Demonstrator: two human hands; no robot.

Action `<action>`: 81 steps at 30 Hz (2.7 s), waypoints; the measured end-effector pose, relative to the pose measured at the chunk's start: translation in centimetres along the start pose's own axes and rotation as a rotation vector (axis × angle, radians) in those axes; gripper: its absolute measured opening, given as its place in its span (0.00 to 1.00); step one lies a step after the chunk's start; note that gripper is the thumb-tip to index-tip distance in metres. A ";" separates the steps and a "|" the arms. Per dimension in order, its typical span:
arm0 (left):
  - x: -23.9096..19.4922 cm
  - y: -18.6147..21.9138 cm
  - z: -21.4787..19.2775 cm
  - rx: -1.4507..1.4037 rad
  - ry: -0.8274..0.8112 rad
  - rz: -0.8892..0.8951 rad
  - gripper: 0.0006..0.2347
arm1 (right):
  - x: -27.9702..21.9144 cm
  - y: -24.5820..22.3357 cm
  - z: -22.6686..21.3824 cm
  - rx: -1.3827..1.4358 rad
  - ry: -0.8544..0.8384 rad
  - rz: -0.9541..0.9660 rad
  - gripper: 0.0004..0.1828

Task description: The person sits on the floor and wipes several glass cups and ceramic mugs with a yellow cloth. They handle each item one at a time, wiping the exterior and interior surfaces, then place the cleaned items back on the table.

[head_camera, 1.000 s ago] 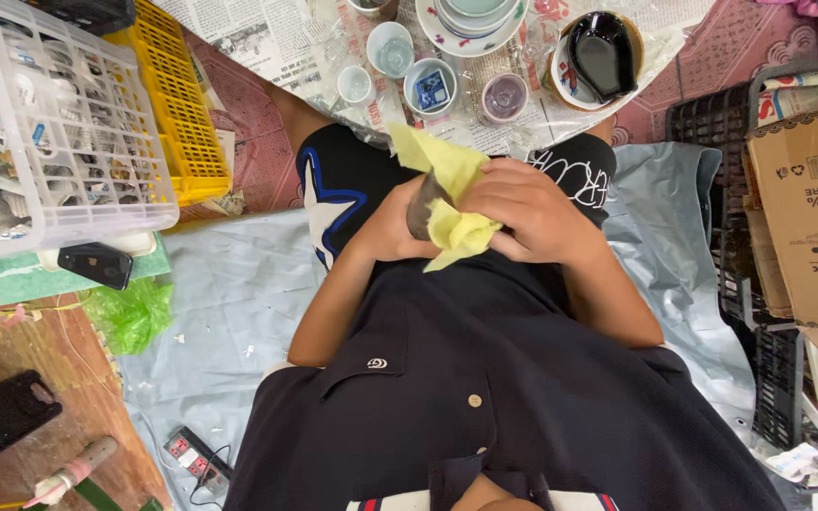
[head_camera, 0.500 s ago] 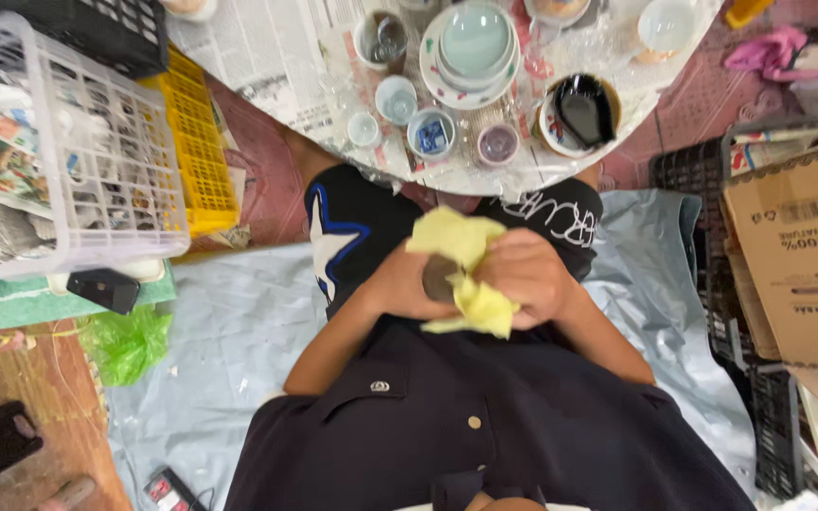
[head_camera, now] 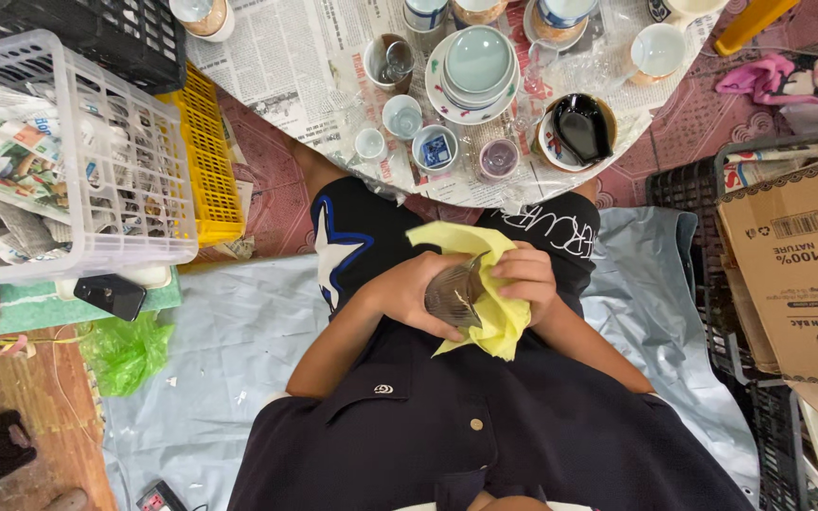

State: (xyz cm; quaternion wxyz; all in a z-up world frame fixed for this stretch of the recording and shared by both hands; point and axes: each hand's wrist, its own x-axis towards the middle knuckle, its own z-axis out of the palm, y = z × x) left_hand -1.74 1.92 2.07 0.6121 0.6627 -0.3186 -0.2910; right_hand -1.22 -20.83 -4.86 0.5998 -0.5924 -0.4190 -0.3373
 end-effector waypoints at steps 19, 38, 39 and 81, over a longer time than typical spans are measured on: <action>1.9 0.1 1.2 0.688 0.673 -0.122 0.32 | 6.0 -1.9 -0.4 -0.322 -0.430 0.437 0.04; 1.0 -5.6 3.0 -0.221 0.529 0.220 0.34 | 2.3 1.9 3.2 0.824 -0.021 0.851 0.54; 0.9 -5.9 3.2 -0.105 0.562 0.246 0.34 | 1.8 1.8 3.3 0.882 0.028 1.054 0.54; 7.4 -5.6 -37.0 0.881 0.950 0.037 0.34 | 14.1 9.6 4.7 0.143 -0.526 0.802 0.34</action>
